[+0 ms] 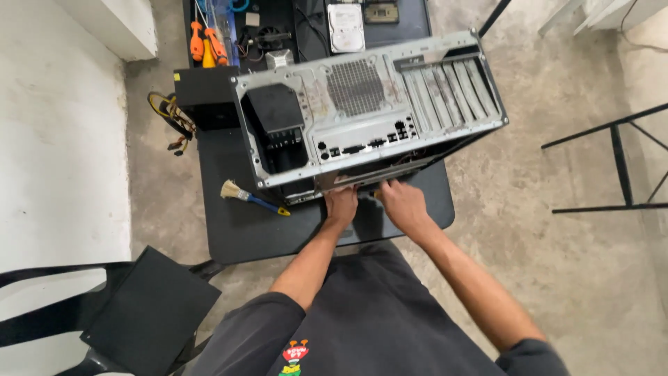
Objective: The person is disassembling a computer case, removing screws with a screwdriver, and using a brush to clean dust from the internal and external surfaces.
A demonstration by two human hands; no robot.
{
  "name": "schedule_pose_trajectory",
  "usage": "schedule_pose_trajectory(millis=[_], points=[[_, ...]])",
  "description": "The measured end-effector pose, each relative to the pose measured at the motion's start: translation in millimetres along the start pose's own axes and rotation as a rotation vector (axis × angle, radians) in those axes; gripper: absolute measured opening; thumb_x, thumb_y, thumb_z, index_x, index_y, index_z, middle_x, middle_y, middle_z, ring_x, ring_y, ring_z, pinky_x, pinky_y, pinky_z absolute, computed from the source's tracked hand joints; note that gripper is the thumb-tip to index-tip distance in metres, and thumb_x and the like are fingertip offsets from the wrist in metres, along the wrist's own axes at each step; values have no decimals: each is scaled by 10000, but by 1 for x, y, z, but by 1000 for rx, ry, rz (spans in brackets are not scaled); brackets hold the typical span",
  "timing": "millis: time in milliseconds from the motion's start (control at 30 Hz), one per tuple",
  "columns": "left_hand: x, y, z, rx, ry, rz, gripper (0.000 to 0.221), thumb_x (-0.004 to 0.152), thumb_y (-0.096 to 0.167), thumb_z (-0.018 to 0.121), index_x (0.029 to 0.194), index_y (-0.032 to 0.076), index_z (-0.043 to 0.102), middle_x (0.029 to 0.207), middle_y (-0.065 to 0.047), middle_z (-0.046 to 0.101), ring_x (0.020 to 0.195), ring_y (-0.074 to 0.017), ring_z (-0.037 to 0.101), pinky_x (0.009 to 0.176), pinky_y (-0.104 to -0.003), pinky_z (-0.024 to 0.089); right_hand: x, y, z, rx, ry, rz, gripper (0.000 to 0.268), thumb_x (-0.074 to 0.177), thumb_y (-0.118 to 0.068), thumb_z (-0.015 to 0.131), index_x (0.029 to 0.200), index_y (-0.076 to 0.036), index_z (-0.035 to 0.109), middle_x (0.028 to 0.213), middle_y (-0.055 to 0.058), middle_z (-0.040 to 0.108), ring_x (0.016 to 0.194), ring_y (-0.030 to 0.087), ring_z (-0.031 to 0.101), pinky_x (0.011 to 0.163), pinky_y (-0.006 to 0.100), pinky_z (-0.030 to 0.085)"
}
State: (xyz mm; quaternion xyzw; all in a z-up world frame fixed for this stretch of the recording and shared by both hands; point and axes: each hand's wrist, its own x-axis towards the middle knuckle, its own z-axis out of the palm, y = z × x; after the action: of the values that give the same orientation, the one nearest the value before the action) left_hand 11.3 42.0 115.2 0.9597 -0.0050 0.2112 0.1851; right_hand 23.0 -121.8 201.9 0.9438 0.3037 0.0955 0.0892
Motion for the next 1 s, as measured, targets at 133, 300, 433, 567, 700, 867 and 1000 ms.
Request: schedule_pose_trajectory(millis=[133, 300, 433, 567, 700, 867, 1000], points=[[-17, -5, 43, -671, -30, -416, 174, 954, 180, 670, 1095, 124, 755, 1065, -107, 737, 1123, -332, 638, 1054, -523, 413, -17, 6, 7, 444, -263, 322, 285, 980, -401, 629, 962, -120, 674, 809, 116, 701, 738, 411, 728, 614, 518, 571], [-28, -13, 78, -163, 80, -140, 152, 875, 260, 752, 978, 147, 759, 986, -68, 729, 1043, -288, 687, 930, -526, 504, -64, 9, 34, 808, -309, 547, 320, 1015, -405, 648, 1001, -96, 730, 878, 144, 768, 857, 430, 747, 696, 523, 584], [-20, -3, 68, -137, 33, -209, 179, 883, 236, 699, 1048, 175, 730, 1009, -32, 706, 1015, -268, 683, 880, -530, 497, -91, 5, 44, 1216, -346, 826, 259, 1014, -313, 652, 1025, -70, 741, 816, 169, 770, 763, 339, 771, 686, 424, 613], [-1, 7, 18, -306, 2, -226, 126, 921, 158, 681, 1031, 114, 723, 983, -93, 694, 972, -338, 690, 835, -541, 507, -122, -8, 63, 1608, -384, 779, 195, 994, -123, 625, 1126, 14, 669, 853, 160, 712, 771, 233, 695, 685, 340, 586], [-47, -14, 53, -422, -70, -25, 151, 1020, 245, 612, 1124, 197, 710, 990, -91, 694, 1062, -367, 680, 871, -512, 525, -149, -14, 55, 1838, -524, 772, 198, 965, -52, 619, 1154, 2, 633, 930, 91, 689, 819, 204, 714, 707, 286, 566], [-45, 10, 4, -571, -208, 160, 154, 1076, 260, 555, 1032, 203, 691, 935, -5, 595, 971, -268, 636, 793, -391, 479, -157, -22, 89, 1798, -276, 972, 266, 712, -61, 924, 787, -22, 672, 534, 18, 509, 404, 115, 496, 377, 246, 382], [-57, 71, 23, -1079, -440, -385, 149, 1065, 223, 653, 1014, 159, 777, 863, -31, 736, 814, -241, 701, 714, -336, 532, -146, -17, 87, 1858, -68, 1166, 194, 811, -97, 880, 881, -59, 704, 587, 17, 555, 398, 130, 507, 373, 251, 433]])
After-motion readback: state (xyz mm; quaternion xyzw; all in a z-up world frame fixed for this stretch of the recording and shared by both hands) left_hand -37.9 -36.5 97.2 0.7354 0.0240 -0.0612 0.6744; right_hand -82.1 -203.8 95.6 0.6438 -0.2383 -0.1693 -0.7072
